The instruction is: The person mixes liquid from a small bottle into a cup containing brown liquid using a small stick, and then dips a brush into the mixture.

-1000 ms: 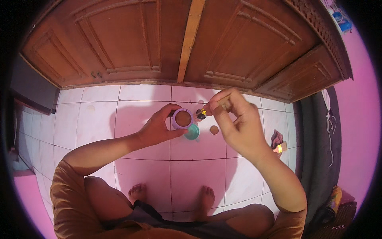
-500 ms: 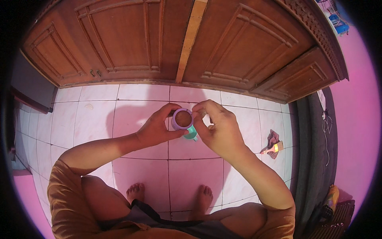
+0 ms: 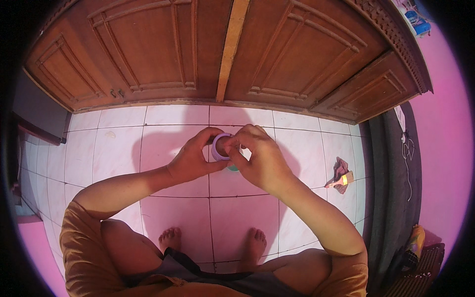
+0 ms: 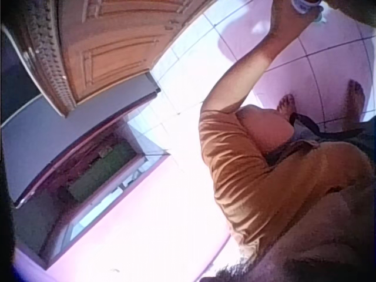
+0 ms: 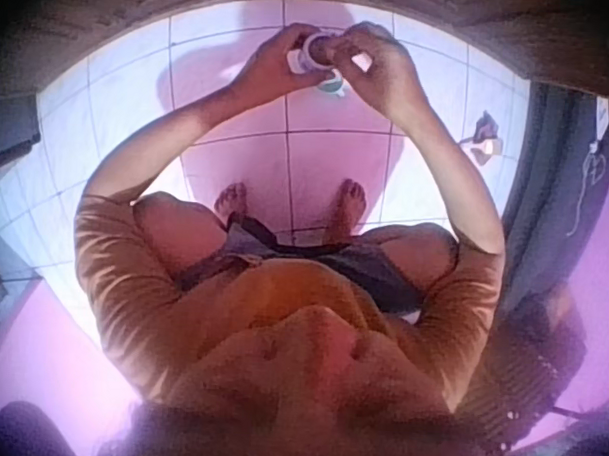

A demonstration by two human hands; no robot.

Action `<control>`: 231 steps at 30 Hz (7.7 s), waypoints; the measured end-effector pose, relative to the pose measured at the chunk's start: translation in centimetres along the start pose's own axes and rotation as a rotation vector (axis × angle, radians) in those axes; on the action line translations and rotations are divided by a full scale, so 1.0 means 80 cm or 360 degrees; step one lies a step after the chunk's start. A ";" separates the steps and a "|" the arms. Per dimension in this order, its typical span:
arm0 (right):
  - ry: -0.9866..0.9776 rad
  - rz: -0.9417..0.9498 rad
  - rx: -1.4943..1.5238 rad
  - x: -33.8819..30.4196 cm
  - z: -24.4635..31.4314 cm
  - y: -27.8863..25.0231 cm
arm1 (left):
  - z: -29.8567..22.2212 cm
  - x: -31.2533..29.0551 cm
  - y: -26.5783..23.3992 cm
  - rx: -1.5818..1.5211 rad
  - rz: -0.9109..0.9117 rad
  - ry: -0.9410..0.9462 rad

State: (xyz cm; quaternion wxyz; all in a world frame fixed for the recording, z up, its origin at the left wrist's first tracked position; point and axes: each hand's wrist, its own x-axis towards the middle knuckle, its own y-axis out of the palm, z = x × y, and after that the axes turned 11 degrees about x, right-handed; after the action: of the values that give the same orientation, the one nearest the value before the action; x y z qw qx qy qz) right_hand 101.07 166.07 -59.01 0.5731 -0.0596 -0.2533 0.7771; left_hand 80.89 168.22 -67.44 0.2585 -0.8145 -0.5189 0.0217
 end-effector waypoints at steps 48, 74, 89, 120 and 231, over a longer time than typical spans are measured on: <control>-0.0243 0.0187 -0.0515 0.002 0.001 -0.021 | -0.002 -0.002 -0.005 -0.0020 0.0108 -0.0038; -0.0205 0.0119 -0.0180 0.006 -0.009 -0.012 | -0.011 0.001 -0.009 -0.0026 0.0090 0.0005; -0.0281 0.0160 -0.0499 0.007 0.001 -0.025 | -0.003 -0.001 -0.010 -0.0016 0.0076 -0.0007; -0.0344 -0.0028 -0.0750 0.012 0.007 -0.022 | -0.004 -0.001 -0.007 -0.0031 0.0103 -0.0012; -0.0250 0.0173 -0.0563 0.016 0.011 -0.011 | 0.002 -0.005 -0.014 -0.0019 0.0004 0.0018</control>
State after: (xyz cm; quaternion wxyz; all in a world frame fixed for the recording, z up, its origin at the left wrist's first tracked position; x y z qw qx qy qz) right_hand 101.09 167.13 -57.56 0.4895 -0.1122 -0.4263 0.7524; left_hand 79.71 168.32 -67.16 0.2565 -0.8169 -0.5164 0.0142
